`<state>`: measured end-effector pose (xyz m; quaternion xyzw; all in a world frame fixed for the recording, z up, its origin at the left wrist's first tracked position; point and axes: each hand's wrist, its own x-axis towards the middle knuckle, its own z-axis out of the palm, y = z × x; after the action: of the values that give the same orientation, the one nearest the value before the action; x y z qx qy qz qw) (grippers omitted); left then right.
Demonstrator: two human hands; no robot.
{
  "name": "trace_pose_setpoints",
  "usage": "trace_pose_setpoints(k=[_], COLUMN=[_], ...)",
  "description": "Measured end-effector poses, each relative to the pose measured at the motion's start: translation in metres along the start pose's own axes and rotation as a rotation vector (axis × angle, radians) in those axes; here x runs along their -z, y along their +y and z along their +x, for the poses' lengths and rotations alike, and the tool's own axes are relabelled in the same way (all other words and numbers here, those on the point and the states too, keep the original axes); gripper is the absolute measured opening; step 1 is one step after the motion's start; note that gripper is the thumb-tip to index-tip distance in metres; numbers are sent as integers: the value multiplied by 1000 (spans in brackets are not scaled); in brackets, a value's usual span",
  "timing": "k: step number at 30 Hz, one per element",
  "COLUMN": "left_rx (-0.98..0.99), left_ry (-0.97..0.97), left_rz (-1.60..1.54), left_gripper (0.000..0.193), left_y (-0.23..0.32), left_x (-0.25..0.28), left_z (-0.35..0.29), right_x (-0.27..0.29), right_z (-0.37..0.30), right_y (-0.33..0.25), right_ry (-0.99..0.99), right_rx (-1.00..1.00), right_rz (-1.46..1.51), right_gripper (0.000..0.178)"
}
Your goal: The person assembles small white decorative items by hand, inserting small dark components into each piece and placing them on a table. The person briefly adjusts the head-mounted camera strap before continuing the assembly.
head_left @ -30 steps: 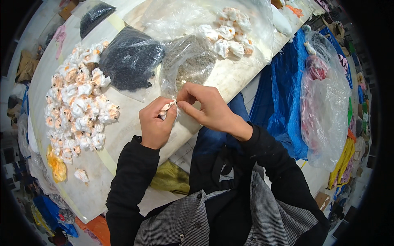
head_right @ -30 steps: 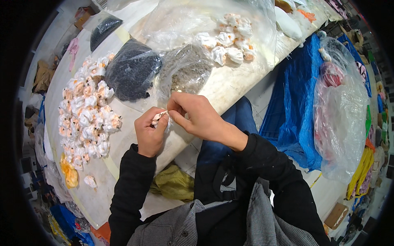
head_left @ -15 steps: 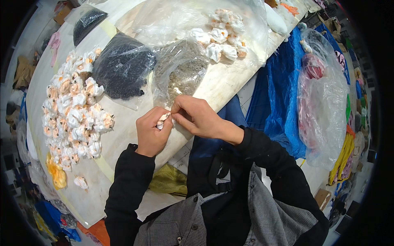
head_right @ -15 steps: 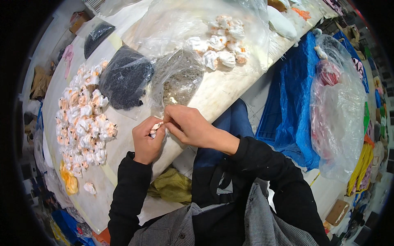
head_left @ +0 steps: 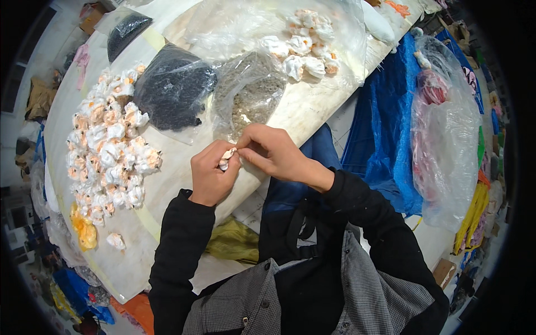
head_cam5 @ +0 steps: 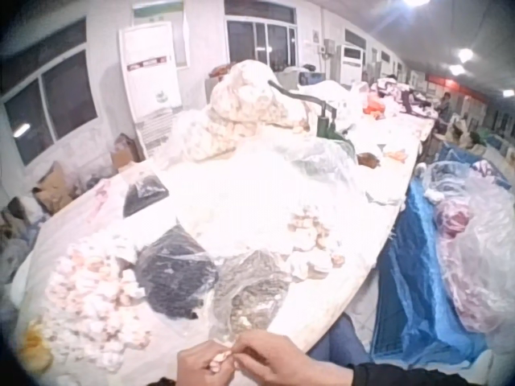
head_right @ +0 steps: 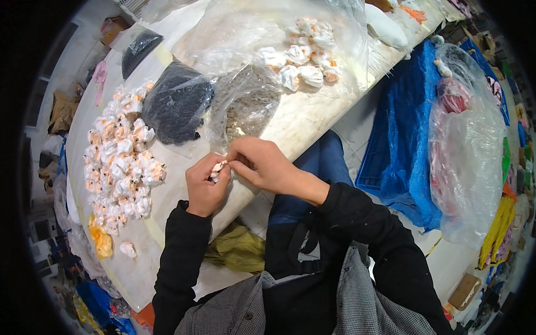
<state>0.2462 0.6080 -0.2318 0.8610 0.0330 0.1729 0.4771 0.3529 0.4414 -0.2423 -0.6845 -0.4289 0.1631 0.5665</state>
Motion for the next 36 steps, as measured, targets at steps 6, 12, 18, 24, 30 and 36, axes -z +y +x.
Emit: trace_pose_setpoints(k=[6, 12, 18, 24, 30, 36], left_rx=[-74, -214, 162, 78, -19, 185], left_ry=[203, 729, 440, 485, 428, 208], left_rz=[50, 999, 1095, 1034, 1236, 1325], left_gripper=[14, 37, 61, 69, 77, 75], left_y=[11, -12, -81, -51, -16, -91], left_x=[32, 164, 184, 180, 171, 178], left_z=[6, 22, -4, 2, 27, 40], right_x=[-6, -10, -11, -11, -12, -14], right_z=[-7, -8, -7, -5, -6, -4], right_y=[4, 0, -1, -3, -2, -4], right_ry=[287, 253, 206, 207, 188, 224], right_rx=[-89, -68, -65, 95, 169, 190], right_rz=[222, 58, 19, -116, -210, -197], right_gripper=[17, 13, 11, 9, 5, 4])
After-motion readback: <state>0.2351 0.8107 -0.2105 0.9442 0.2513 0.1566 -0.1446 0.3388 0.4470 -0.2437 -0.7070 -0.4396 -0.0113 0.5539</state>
